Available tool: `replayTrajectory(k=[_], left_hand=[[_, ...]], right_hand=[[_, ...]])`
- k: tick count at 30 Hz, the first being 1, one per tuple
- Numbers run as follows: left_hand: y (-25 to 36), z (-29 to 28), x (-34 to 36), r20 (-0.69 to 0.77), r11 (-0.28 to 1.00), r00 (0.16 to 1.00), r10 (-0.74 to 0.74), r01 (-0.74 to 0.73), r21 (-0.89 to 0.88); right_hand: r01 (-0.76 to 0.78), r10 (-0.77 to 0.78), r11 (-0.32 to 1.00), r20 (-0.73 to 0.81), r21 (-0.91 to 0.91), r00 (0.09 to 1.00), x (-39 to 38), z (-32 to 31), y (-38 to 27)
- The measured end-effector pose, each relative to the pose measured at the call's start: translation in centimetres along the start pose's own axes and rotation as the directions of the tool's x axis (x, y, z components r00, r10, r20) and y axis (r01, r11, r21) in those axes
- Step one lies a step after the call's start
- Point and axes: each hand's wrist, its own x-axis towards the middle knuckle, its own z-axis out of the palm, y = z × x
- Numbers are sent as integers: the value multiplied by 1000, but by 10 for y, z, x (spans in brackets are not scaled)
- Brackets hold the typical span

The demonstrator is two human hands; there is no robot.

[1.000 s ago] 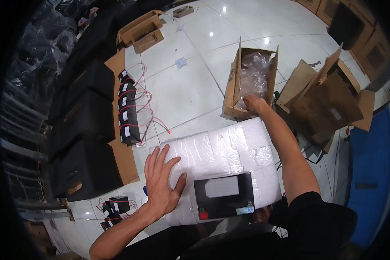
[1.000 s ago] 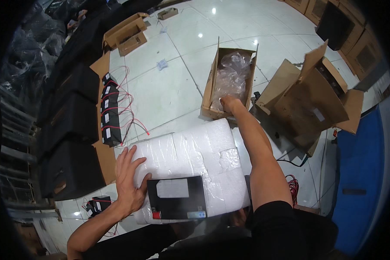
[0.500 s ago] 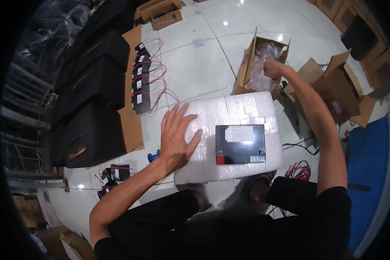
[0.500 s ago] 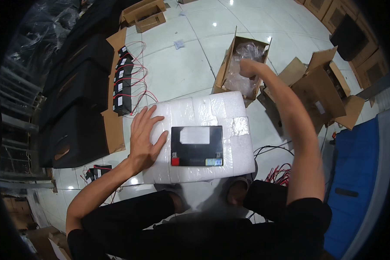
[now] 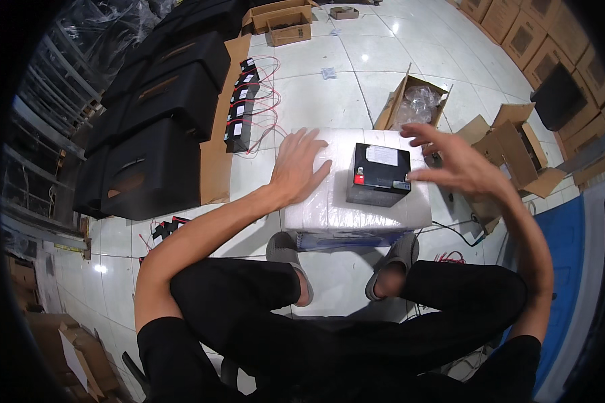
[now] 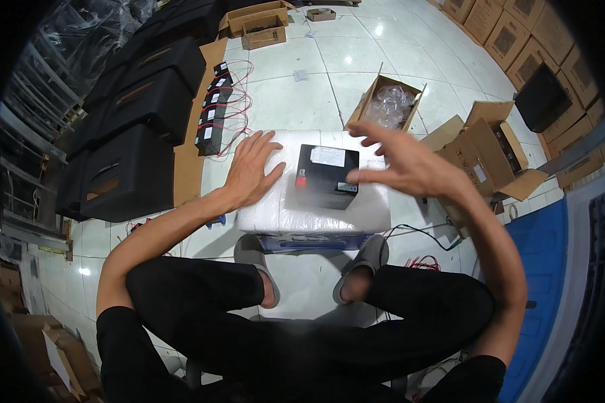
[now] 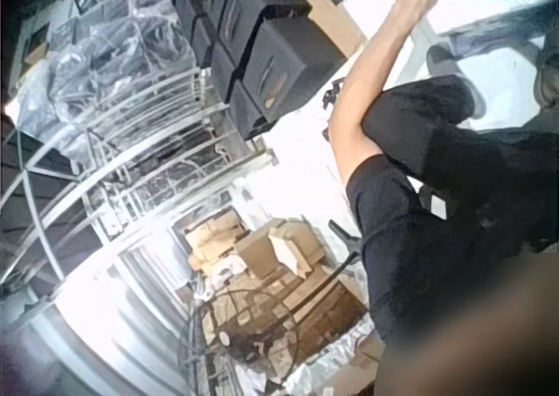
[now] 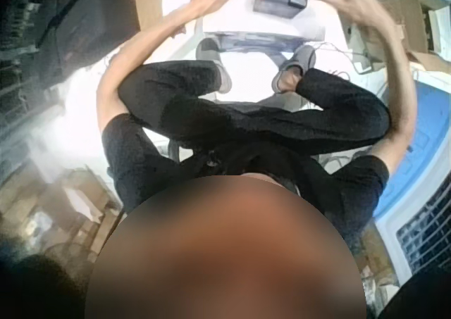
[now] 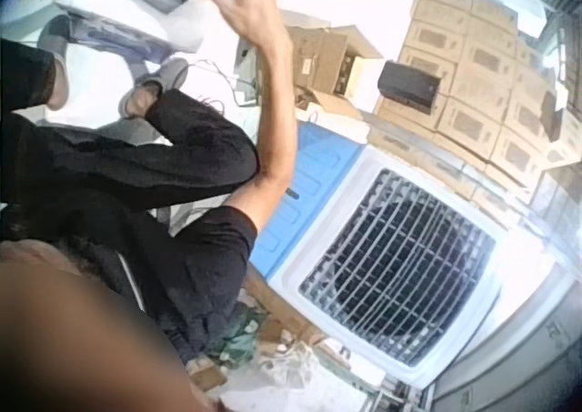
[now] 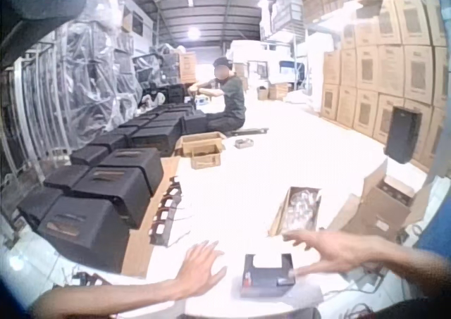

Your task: The person sits on the floor and unpacks small black battery packs from plastic wrap. They connect red and black wires to the battery terminals and use a soldering iron with solder to secure the connections. The person repeats this process for multiple battery units.

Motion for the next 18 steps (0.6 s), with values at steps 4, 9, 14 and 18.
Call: replayTrajectory(k=[4, 9, 14, 18], left_hand=[[-2, 0, 0, 23, 1000, 1000, 1, -2, 26], [12, -13, 2, -97, 995, 990, 98, -100, -14], [54, -30, -16, -90, 944, 994, 62, -88, -317], [90, -19, -24, 17, 861, 998, 55, -39, -507]], right_hand=[[81, -84, 988, -20, -129, 996, -5, 45, 1], [-18, 19, 1000, -174, 2, 985, -3, 63, 17], [-195, 163, 981, -459, -23, 873, 0, 97, -11], [-108, 111, 994, -365, 28, 924, -7, 96, -28]])
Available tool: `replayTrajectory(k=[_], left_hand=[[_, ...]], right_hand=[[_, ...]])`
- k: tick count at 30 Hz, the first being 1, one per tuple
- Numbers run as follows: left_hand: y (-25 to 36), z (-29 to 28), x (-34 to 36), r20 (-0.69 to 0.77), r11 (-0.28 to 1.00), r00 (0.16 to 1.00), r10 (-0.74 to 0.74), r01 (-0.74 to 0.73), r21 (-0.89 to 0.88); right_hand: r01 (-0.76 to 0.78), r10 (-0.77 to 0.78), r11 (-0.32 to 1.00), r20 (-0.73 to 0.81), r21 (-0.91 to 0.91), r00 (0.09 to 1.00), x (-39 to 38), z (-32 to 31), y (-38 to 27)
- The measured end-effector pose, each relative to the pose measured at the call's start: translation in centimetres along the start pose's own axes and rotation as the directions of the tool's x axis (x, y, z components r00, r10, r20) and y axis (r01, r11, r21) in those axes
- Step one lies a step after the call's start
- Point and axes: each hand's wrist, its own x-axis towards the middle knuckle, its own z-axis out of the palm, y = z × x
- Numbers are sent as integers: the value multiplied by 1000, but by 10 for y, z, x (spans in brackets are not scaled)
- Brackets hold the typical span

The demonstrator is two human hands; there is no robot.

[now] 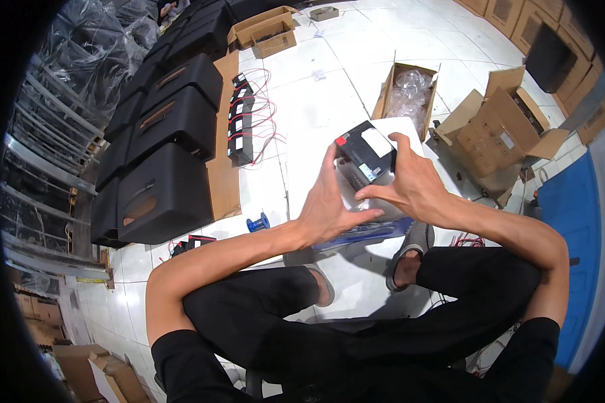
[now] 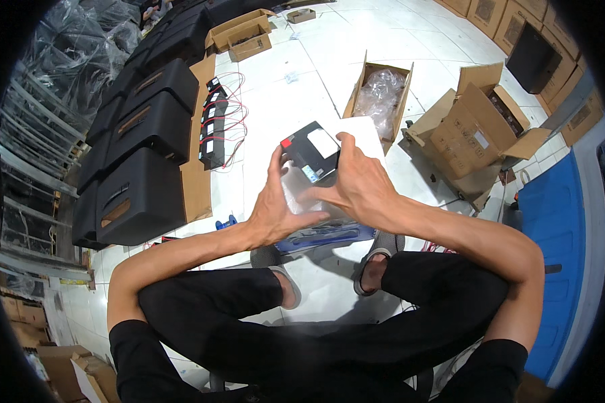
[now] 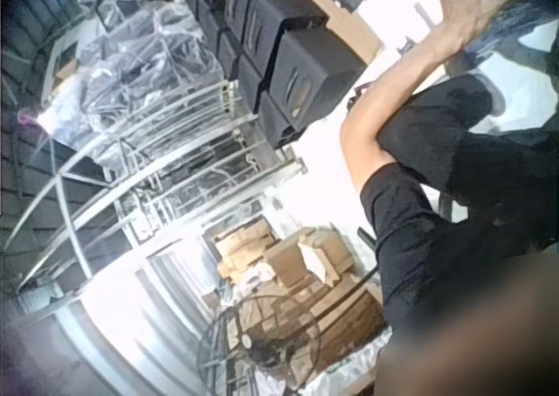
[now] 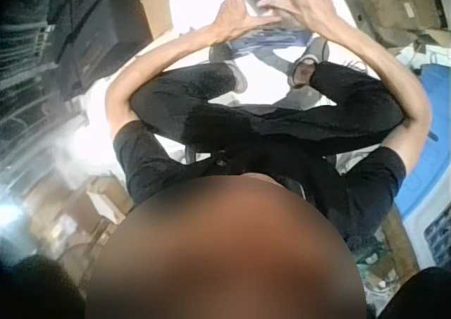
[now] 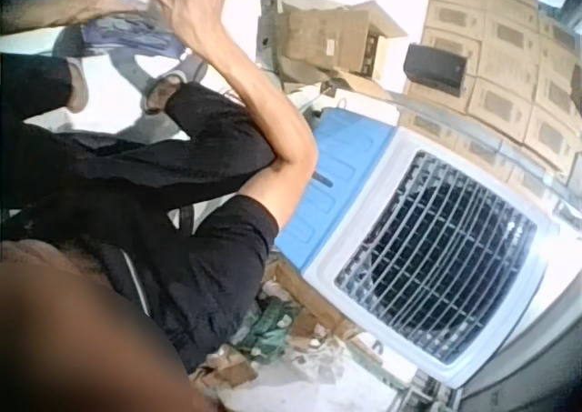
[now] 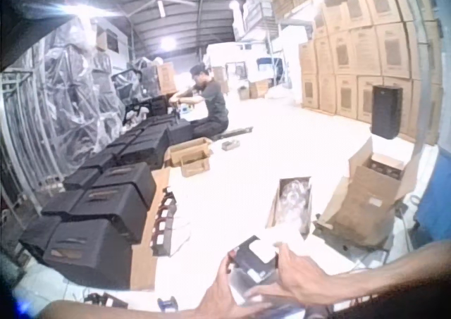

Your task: The person sits on the floor and unpacks small black battery packs from plastic wrap. They connect red and black wires to the battery terminals and use a soldering iron with solder to secure the connections. The person repeats this process for multiple battery units.

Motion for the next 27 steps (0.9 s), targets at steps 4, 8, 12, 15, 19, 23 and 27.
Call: replayTrajectory(k=[4, 8, 12, 15, 19, 23, 27], left_hand=[[-11, -7, 22, 163, 927, 973, -164, 209, -311], [-50, -53, 62, 359, 968, 933, -12, 101, -231], [-64, -65, 53, 346, 934, 917, -198, 283, -218], [-51, -46, 25, 48, 917, 938, -343, 346, -199], [-22, -23, 6, 61, 984, 982, -177, 175, 35], [-10, -7, 22, 60, 946, 948, -314, 317, -62], [-25, -21, 36, 235, 944, 939, -251, 291, -155]], right_hand=[[-34, 14, 996, 224, 82, 974, -20, -3, -18], [263, -285, 944, 90, 202, 954, -26, 5, -29], [429, -418, 903, -307, -35, 855, 2, -16, -3], [106, -60, 971, -207, 216, 976, 25, -35, 29], [53, -130, 908, 160, 415, 979, 30, -29, 50], [149, -198, 956, 180, 253, 964, 35, -17, 53], [17, -55, 966, 143, 259, 988, 33, -17, 49]])
